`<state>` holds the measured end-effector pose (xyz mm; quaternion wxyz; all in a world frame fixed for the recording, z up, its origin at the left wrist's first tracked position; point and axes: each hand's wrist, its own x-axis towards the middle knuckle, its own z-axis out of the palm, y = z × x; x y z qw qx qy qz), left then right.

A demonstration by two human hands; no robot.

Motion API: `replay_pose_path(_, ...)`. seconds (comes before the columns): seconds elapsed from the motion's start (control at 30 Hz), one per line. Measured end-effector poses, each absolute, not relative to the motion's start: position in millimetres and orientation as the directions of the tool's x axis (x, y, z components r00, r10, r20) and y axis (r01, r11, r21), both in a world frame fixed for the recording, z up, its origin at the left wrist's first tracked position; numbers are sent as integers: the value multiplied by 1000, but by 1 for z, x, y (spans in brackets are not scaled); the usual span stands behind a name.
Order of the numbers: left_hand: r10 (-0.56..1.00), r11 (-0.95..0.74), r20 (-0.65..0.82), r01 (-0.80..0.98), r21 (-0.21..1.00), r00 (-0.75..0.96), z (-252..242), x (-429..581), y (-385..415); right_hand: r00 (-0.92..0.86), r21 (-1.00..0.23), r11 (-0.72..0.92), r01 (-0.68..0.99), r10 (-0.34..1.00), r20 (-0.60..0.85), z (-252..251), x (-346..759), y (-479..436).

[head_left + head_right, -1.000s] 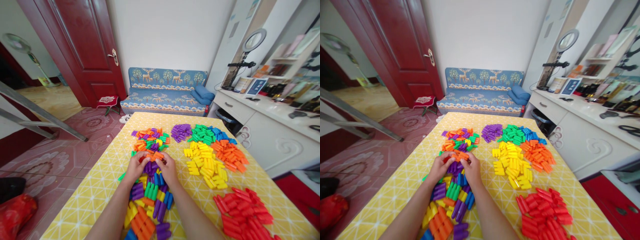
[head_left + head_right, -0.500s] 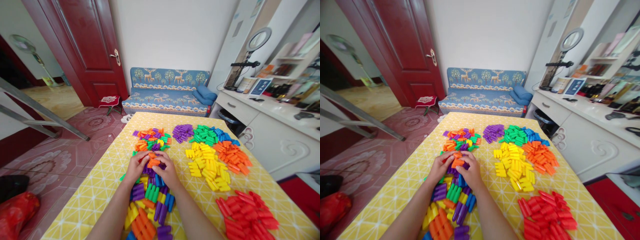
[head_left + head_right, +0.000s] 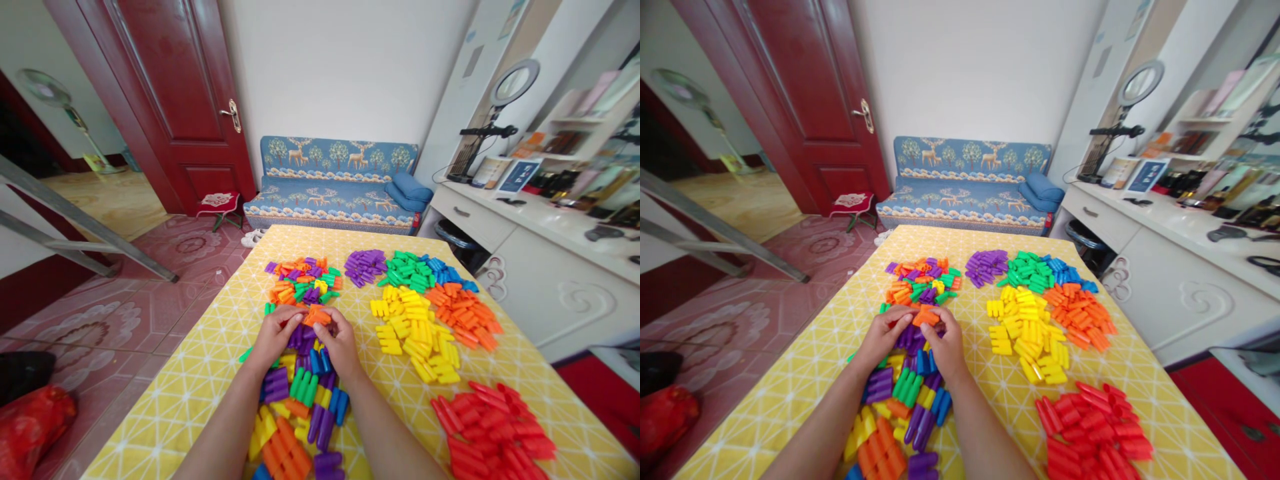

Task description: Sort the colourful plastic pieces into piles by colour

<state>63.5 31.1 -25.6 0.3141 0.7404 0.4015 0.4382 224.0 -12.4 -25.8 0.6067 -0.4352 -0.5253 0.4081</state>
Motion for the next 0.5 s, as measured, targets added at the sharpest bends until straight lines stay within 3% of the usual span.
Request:
replay_pose_path(0.17,866,-487,396,334,807,306,-25,64,32,173,-963,271,-9,949,265,-9,228,-6)
replay_pose_path(0.4,874,-473,383,343,812,300,-27,63,33,290,-879,379,288,841,458,68,312,37)
replay_pose_path(0.5,876,-471,386,335,816,291,-28,64,33,366,-792,243,560,785,500,75,387,54)
